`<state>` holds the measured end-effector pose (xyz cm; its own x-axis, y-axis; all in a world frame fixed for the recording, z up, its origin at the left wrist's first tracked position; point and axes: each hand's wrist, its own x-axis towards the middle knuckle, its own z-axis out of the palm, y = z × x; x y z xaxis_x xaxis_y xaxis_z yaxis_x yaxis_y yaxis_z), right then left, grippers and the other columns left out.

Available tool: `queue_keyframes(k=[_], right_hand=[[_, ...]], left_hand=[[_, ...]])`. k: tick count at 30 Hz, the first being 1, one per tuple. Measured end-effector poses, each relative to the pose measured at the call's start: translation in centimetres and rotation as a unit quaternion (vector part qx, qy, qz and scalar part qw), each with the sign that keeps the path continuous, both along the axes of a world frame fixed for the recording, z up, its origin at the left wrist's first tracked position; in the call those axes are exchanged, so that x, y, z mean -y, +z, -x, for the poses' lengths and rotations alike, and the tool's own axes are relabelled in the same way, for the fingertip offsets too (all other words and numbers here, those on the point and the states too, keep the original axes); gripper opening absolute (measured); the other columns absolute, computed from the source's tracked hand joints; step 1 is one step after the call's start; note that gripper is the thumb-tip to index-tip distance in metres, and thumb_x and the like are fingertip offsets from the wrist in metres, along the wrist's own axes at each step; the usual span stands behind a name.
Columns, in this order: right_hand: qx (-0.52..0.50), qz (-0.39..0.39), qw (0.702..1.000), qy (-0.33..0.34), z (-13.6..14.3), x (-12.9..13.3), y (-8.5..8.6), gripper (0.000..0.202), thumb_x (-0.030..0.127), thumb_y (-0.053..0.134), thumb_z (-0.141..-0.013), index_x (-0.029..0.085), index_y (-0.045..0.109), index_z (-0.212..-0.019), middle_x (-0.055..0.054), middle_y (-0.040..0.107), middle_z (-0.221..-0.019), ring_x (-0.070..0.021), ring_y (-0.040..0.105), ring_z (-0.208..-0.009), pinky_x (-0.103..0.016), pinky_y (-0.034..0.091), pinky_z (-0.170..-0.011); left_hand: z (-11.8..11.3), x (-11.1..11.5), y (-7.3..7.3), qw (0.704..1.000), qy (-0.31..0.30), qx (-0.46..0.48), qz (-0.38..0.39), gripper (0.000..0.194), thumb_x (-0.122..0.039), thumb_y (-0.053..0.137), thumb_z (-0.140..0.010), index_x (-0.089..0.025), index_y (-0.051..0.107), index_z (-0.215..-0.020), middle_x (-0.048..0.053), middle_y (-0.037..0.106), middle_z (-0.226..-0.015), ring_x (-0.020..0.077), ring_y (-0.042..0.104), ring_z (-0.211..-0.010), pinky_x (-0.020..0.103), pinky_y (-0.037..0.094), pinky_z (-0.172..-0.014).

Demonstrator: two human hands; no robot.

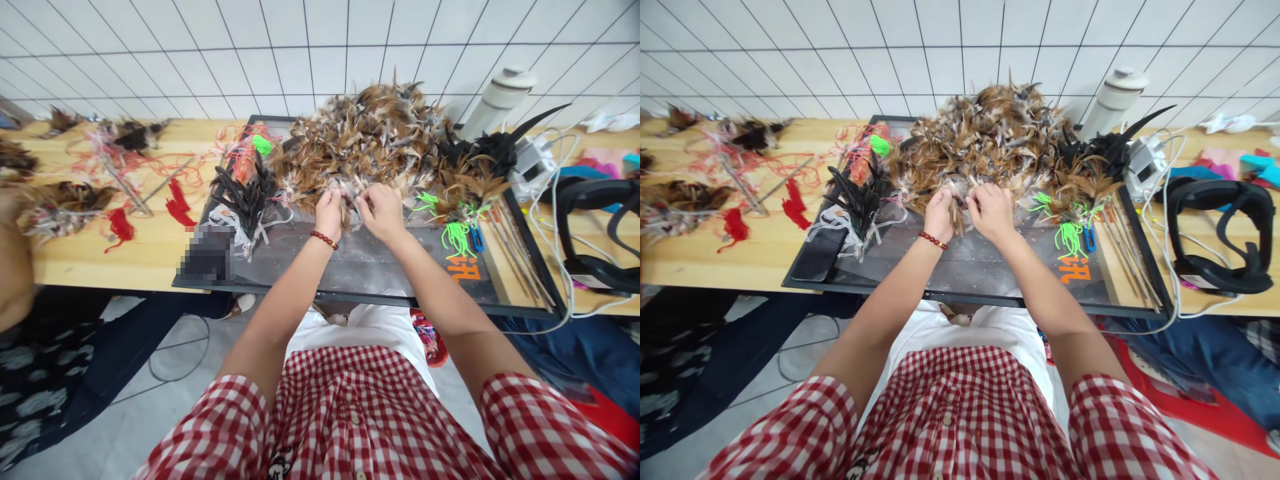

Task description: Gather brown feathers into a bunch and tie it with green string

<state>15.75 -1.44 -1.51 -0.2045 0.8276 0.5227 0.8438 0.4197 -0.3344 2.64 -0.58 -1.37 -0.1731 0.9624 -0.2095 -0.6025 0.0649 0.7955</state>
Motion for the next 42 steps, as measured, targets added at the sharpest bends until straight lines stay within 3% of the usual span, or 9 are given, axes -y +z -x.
queue_keyframes(k=[9, 14, 17, 20, 23, 29, 36, 40, 42], right_hand=[[0.067, 0.043, 0.996, 0.03, 0.5, 0.8, 0.7, 0.028, 0.034, 0.046, -0.099, 0.021, 0.071, -0.096, -0.014, 0.074, -0.101, -0.0312, 0.061, -0.102, -0.044, 0.038, -0.091], [0.049, 0.057, 0.996, 0.041, 0.1, 0.7, 0.6, 0.027, 0.037, 0.052, -0.098, 0.02, 0.072, -0.092, -0.013, 0.076, -0.102, -0.0308, 0.064, -0.103, -0.046, 0.04, -0.096], [-0.092, 0.061, 0.993, 0.043, -0.3, -0.3, -0.1, 0.035, 0.047, 0.052, -0.1, 0.02, 0.073, -0.094, -0.012, 0.076, -0.101, -0.0278, 0.066, -0.102, -0.045, 0.044, -0.098], [-0.299, 0.109, 0.942, 0.101, -0.5, -1.6, -0.8, 0.05, 0.067, 0.055, -0.095, 0.022, 0.076, -0.104, -0.01, 0.076, -0.106, -0.0233, 0.068, -0.099, -0.041, 0.052, -0.095], [-0.423, 0.177, 0.874, 0.158, -0.6, -2.2, -0.9, 0.059, 0.079, 0.071, -0.079, 0.026, 0.08, -0.103, -0.005, 0.078, -0.105, -0.0208, 0.068, -0.098, -0.037, 0.054, -0.094], [-0.494, 0.304, 0.789, 0.203, -1.5, -2.0, 0.2, 0.056, 0.066, 0.094, -0.058, 0.026, 0.084, -0.095, 0.001, 0.076, -0.082, -0.0124, 0.062, -0.072, -0.028, 0.052, -0.072], [-0.535, 0.34, 0.745, 0.207, -1.8, -1.9, 0.5, 0.057, 0.064, 0.1, -0.045, 0.019, 0.07, -0.066, 0.006, 0.06, -0.053, -0.0097, 0.057, -0.049, -0.025, 0.047, -0.051], [-0.552, 0.33, 0.741, 0.193, -1.2, -1.4, 1.1, 0.06, 0.065, 0.1, -0.045, 0.02, 0.067, -0.066, 0.007, 0.058, -0.05, -0.0099, 0.052, -0.04, -0.027, 0.046, -0.044], [-0.546, 0.33, 0.748, 0.184, -1.0, -1.3, 1.2, 0.06, 0.066, 0.1, -0.043, 0.021, 0.068, -0.066, 0.007, 0.057, -0.049, -0.0117, 0.054, -0.04, -0.029, 0.048, -0.044]], left_hand=[[-0.1, 0.4, 0.4, 0.998, -0.021, 0.051, 0.027, 0.019, -0.02, 0.068, -0.098, -0.013, 0.067, -0.081, 0.002, 0.073, -0.076, 0.0119, 0.073, -0.08, 0.025, 0.056, -0.085], [-0.2, 0.5, 0.7, 0.999, -0.023, 0.02, 0.021, 0.027, -0.02, 0.057, -0.104, -0.016, 0.058, -0.077, -0.003, 0.063, -0.066, 0.0074, 0.062, -0.062, 0.02, 0.053, -0.07], [-0.2, 0.9, 1.2, 0.999, -0.037, -0.038, 0.011, 0.029, -0.025, 0.062, -0.102, -0.018, 0.054, -0.076, -0.007, 0.051, -0.059, 0.0045, 0.047, -0.048, 0.017, 0.04, -0.051], [-0.3, 1.6, 1.8, 0.991, -0.099, -0.085, 0.006, 0.032, -0.023, 0.062, -0.102, -0.018, 0.051, -0.073, -0.008, 0.046, -0.056, 0.0019, 0.033, -0.042, 0.016, 0.021, -0.042], [-0.3, 2.1, 2.3, 0.983, -0.16, -0.09, 0.004, 0.034, -0.022, 0.062, -0.102, -0.017, 0.048, -0.071, -0.008, 0.045, -0.055, 0.0001, 0.028, -0.039, 0.014, 0.016, -0.041], [0.1, 2.4, 2.5, 0.97, -0.221, -0.098, 0.007, 0.036, -0.019, 0.064, -0.1, -0.016, 0.05, -0.067, -0.006, 0.048, -0.054, -0.0006, 0.029, -0.038, 0.013, 0.015, -0.04], [0.7, 2.1, 2.2, 0.947, -0.309, -0.092, -0.004, 0.025, -0.018, 0.073, -0.094, -0.013, 0.061, -0.073, -0.004, 0.055, -0.055, -0.0013, 0.03, -0.037, 0.013, 0.016, -0.039], [0.8, 1.9, 1.9, 0.948, -0.306, -0.088, -0.016, 0.024, -0.023, 0.065, -0.099, -0.011, 0.065, -0.078, 0.004, 0.068, -0.069, 0.0059, 0.057, -0.049, 0.016, 0.037, -0.044], [0.6, 1.9, 1.8, 0.951, -0.293, -0.094, -0.016, 0.03, -0.032, 0.066, -0.1, -0.012, 0.065, -0.077, 0.003, 0.066, -0.066, 0.008, 0.06, -0.053, 0.018, 0.044, -0.049]])
